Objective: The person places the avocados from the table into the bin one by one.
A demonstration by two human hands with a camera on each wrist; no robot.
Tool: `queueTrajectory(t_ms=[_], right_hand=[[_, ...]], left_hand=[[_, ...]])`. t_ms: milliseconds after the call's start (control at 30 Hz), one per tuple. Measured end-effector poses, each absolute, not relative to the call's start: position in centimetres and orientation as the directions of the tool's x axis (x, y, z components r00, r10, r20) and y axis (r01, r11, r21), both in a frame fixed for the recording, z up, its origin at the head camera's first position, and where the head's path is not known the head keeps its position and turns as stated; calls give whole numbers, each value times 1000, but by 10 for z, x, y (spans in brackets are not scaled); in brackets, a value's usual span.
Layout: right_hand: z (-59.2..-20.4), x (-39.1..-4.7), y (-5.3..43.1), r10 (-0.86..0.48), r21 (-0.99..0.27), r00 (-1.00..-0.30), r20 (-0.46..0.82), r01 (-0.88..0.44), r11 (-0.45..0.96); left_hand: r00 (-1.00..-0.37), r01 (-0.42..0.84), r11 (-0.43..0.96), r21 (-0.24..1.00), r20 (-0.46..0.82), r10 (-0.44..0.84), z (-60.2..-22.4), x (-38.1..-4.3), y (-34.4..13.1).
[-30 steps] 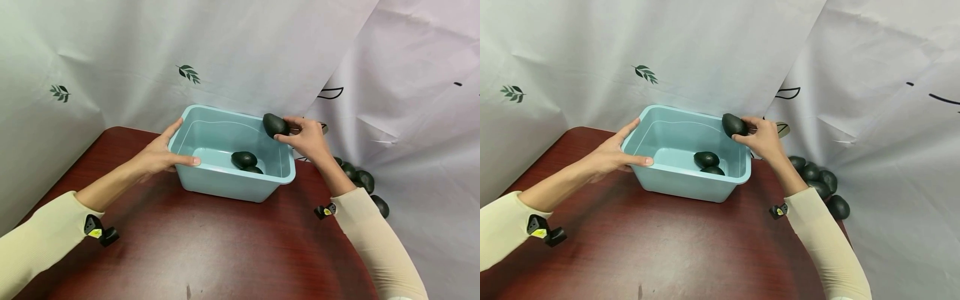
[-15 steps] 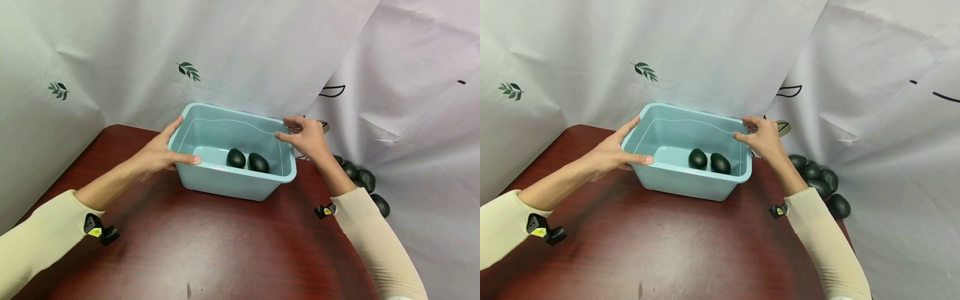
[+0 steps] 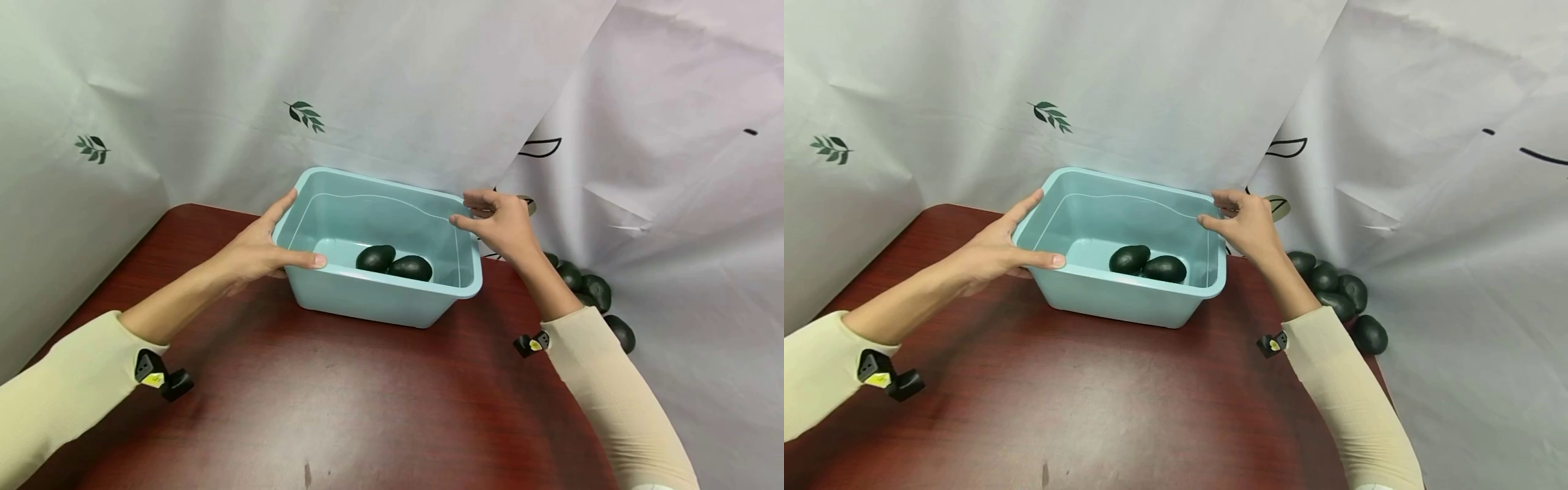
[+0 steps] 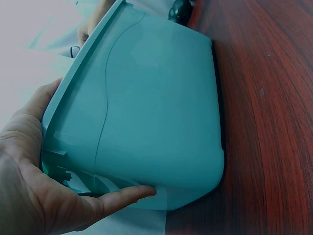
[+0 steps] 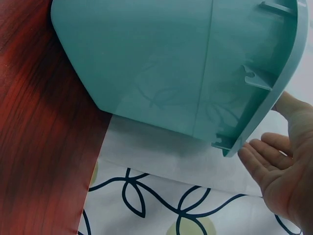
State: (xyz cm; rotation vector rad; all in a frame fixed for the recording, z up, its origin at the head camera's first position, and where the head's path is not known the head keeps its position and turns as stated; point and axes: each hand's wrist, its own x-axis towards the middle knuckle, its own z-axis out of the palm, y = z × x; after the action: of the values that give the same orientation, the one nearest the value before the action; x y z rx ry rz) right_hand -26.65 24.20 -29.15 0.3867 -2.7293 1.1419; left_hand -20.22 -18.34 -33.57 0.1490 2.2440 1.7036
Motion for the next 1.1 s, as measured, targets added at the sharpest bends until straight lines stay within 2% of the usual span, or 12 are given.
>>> queueTrajectory(t_ms=[1100], right_hand=[[-301,-260,269,-94,-667,-963,253,-244,704]], left_hand=[[-943,-108,274,956,-186,278,-336,-202,-183]])
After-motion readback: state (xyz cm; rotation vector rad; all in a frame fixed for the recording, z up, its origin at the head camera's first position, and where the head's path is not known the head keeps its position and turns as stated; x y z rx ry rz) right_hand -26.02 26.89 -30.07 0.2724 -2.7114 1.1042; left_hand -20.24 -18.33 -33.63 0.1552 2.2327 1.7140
